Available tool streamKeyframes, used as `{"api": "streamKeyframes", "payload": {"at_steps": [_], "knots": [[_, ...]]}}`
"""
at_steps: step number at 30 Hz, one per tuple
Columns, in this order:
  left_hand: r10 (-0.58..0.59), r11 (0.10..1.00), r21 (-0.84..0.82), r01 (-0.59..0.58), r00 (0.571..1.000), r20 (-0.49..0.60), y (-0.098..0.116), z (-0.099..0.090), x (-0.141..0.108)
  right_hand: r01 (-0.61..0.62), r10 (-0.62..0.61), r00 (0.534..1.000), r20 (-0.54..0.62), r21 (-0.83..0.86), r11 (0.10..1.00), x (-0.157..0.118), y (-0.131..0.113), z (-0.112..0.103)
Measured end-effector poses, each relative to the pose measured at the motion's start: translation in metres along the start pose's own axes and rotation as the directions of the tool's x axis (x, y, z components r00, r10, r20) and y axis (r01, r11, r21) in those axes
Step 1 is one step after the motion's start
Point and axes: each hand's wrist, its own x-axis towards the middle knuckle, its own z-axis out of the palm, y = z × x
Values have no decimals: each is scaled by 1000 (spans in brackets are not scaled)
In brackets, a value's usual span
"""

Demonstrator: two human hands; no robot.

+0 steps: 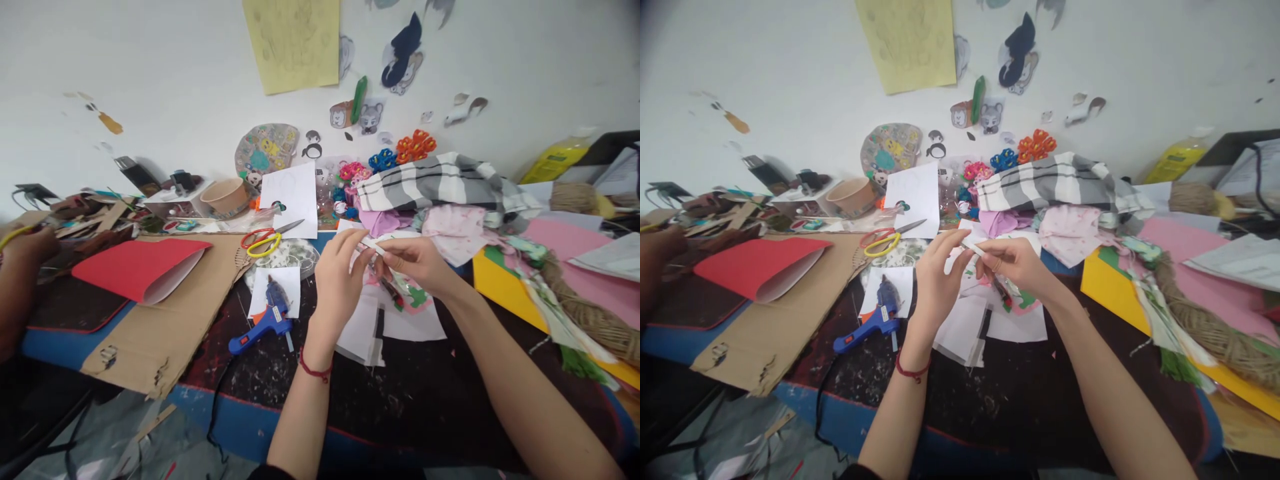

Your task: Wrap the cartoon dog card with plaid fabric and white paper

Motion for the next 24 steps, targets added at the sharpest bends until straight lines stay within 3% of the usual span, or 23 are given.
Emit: {"api": "streamKeyframes", "payload": {"at_steps": [3, 7, 11, 13, 16, 18, 21, 24], "knots": [[33, 998, 59, -31, 999, -27, 1, 1, -3, -8, 8, 999, -32, -5, 1000, 0, -2, -1], [-83, 989, 110, 101, 983, -162, -1, 1, -6, -15, 15, 1000, -17, 24, 1000, 1, -4, -3], [-226, 966, 97, 241, 963, -149, -3, 2, -7, -37, 35, 999, 19, 102, 994, 0, -3, -3], [-185, 973, 116, 200, 974, -131, -3, 3, -7, -35, 36, 999, -3, 117, 992, 0, -1, -2], [2, 975, 221, 16, 997, -79, -3, 6, -8, -36, 39, 999, -33, 81, 996, 0, 3, -1], [38, 963, 268, -15, 996, -79, -3, 7, -9, -41, 43, 999, -19, 69, 997, 0, 5, -1], [-79, 971, 212, 114, 983, -164, -3, 7, -10, -37, 36, 999, 14, 95, 995, -1, 3, -2], [-292, 953, 48, 300, 947, -134, -4, 6, -10, -20, 18, 1000, 12, 125, 992, -2, 0, -2]]}}
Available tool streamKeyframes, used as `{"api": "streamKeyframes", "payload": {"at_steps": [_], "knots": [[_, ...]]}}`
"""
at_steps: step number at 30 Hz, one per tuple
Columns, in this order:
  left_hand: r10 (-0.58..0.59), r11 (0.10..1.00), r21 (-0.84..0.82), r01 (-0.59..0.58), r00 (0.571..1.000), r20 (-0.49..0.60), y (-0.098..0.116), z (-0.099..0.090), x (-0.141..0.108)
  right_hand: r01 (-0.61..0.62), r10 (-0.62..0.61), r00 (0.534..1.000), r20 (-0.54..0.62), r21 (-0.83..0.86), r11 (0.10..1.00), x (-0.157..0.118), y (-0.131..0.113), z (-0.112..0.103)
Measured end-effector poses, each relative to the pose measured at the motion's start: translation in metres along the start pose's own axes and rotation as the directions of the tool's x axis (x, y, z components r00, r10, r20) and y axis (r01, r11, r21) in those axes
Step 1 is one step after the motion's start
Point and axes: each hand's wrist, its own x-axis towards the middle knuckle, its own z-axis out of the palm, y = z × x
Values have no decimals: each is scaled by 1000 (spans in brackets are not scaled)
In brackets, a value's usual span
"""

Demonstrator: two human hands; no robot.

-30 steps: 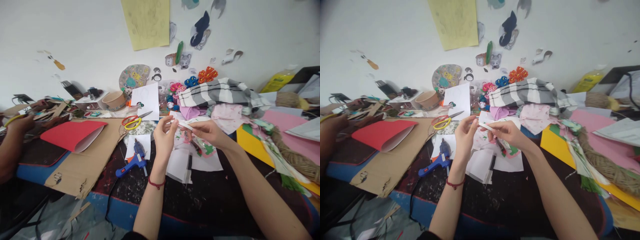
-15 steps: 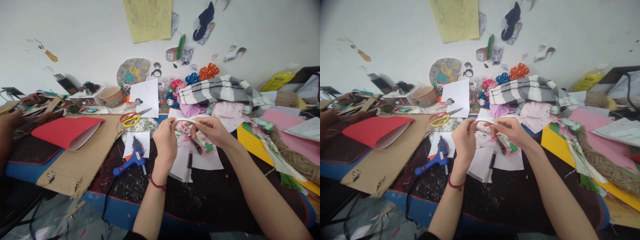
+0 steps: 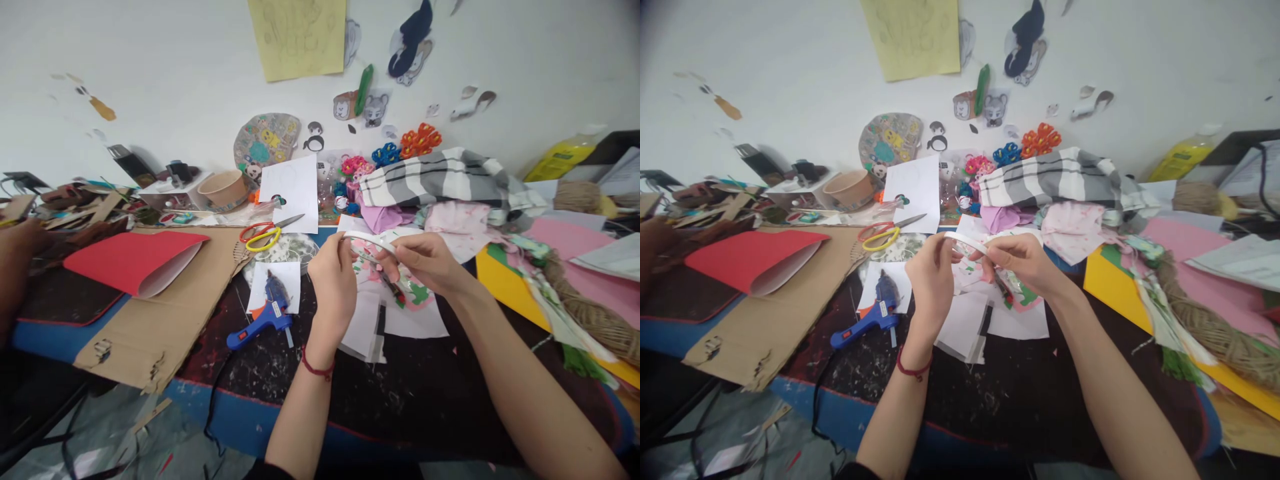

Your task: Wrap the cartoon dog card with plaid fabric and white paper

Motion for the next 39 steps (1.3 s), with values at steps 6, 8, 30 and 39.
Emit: {"api": "streamKeyframes", "payload": {"at_steps": [6, 8, 30, 39], "knots": [[111, 971, 209, -117, 993, 40, 3, 0, -1, 58, -59, 998, -26, -50, 997, 0, -3, 3], [221, 946, 236, -221, 975, 29, 4, 0, -1, 48, -50, 999, -15, -70, 996, 0, -3, 3], [381, 912, -75, -404, 900, -214, 4, -5, 4, 193, -228, 970, -90, -294, 936, 3, -7, 8], [377, 907, -96, -409, 893, -244, 3, -7, 5, 291, -336, 938, -88, -332, 897, 3, -6, 7]]}}
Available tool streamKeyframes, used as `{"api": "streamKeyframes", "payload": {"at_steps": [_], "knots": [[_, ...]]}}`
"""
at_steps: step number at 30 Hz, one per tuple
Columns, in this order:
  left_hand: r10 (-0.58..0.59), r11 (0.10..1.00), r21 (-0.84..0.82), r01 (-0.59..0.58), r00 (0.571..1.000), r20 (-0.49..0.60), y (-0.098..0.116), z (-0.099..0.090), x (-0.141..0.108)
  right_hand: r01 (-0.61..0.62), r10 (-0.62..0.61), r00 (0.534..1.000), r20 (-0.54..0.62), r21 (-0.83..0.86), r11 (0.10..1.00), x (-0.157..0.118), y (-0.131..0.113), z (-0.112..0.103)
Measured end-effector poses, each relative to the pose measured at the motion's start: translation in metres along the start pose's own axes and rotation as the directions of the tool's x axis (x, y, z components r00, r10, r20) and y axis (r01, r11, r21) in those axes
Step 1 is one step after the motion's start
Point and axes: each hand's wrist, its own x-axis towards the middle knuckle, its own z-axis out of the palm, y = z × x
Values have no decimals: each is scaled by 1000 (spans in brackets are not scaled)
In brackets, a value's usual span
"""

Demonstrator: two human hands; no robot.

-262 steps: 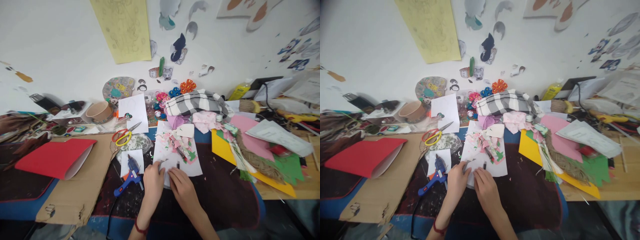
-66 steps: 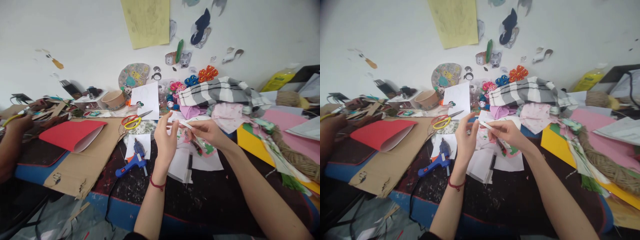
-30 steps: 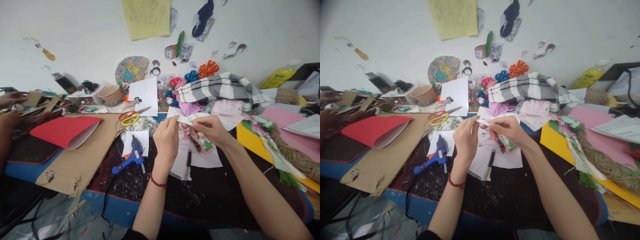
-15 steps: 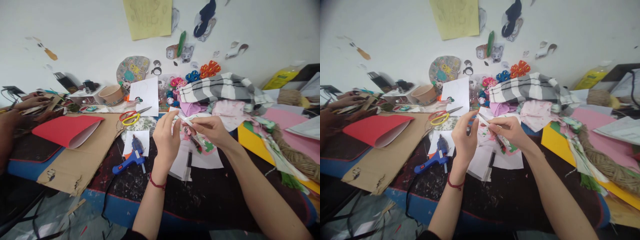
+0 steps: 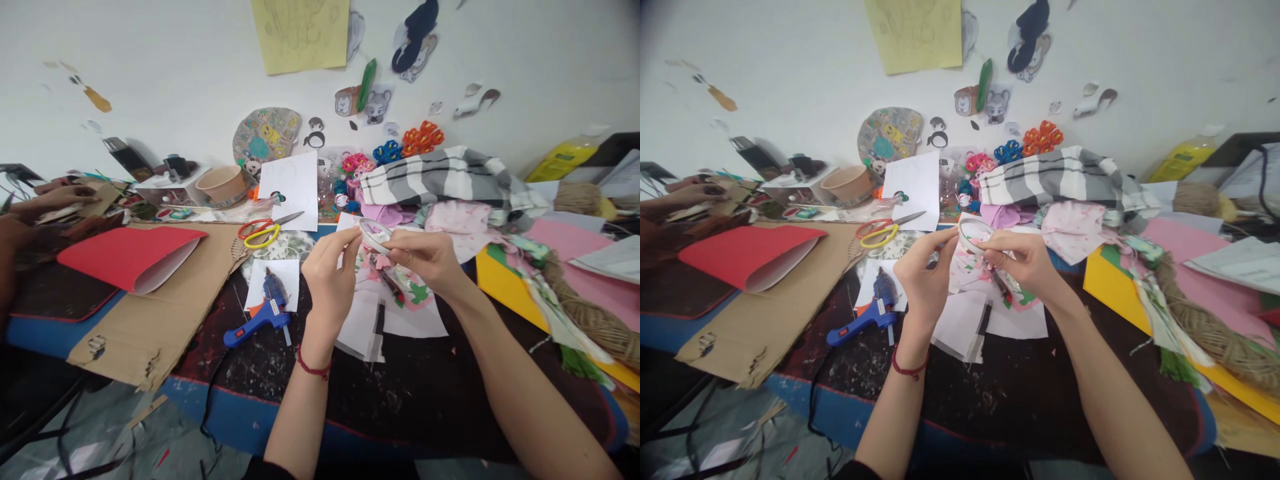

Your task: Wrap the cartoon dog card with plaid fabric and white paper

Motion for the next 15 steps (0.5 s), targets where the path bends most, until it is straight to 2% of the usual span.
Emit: {"api": "streamKeyframes", "payload": {"at_steps": [3, 6, 10, 12, 15], "knots": [[25, 999, 23, -25, 999, 37, 2, -1, 1, -25, 25, 1000, 4, -18, 1000, 0, -2, 0], [137, 989, 44, -143, 984, 116, 2, 1, 2, -73, 74, 997, 10, -18, 997, -2, -2, 0], [253, 957, 111, -267, 959, 129, -1, 4, -1, -162, 156, 986, 58, 109, 981, -6, 3, 0], [249, 951, 157, -265, 962, 112, -2, 5, -2, -213, 197, 975, 101, 186, 959, -7, 4, -1], [174, 958, 225, -177, 984, 33, -1, 4, -3, -235, 196, 967, 163, 271, 933, -7, 2, -2]]}}
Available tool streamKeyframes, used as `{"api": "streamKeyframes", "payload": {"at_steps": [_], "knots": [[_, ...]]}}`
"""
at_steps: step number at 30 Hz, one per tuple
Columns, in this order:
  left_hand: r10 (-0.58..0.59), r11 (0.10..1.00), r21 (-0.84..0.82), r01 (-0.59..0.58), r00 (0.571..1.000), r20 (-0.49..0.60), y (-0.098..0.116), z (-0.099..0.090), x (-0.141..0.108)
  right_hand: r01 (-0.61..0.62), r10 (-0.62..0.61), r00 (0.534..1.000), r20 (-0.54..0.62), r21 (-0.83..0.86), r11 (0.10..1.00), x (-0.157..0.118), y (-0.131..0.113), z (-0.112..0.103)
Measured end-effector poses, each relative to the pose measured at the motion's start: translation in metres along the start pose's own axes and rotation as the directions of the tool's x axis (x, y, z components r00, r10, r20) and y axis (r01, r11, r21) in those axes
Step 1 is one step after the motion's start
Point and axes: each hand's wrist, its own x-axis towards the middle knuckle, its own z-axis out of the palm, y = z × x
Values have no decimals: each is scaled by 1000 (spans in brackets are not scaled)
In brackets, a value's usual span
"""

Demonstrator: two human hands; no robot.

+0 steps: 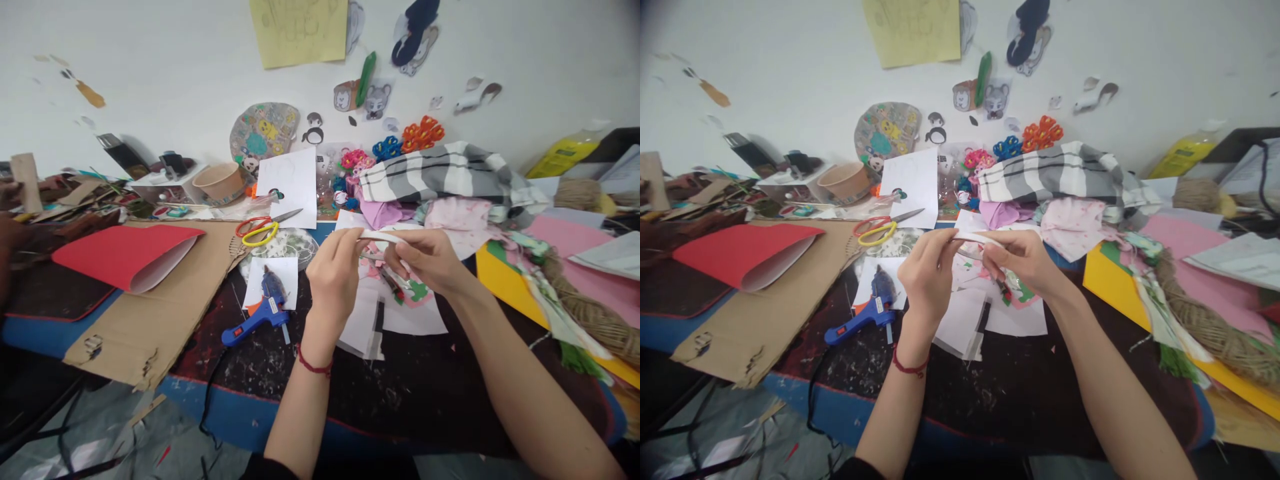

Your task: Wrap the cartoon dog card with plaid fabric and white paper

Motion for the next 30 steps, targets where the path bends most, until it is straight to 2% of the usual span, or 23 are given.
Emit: {"api": "streamKeyframes", "payload": {"at_steps": [4, 9, 14, 20, 25, 30], "knots": [[-94, 995, 15, 95, 995, -33, 2, -1, 0, 39, -43, 998, 49, 85, 996, 1, -3, 0], [-182, 983, -20, 183, 983, 26, 1, 0, -2, 48, -57, 996, 67, 129, 990, 0, -3, 0], [-248, 967, -26, 253, 961, 123, -2, 1, -4, 43, -47, 997, 59, 72, 997, 1, -4, 1], [-189, 973, -112, 202, 975, 116, 0, -3, 1, 22, -24, 1000, -18, -115, 993, 1, -5, 2], [-116, 984, -111, 136, 979, 167, 3, -5, 3, 77, -78, 997, 1, -135, 988, 1, -7, 1], [-114, 985, -113, 130, 984, 139, 2, -6, 3, 110, -110, 994, 11, -117, 987, 0, -3, 0]]}}
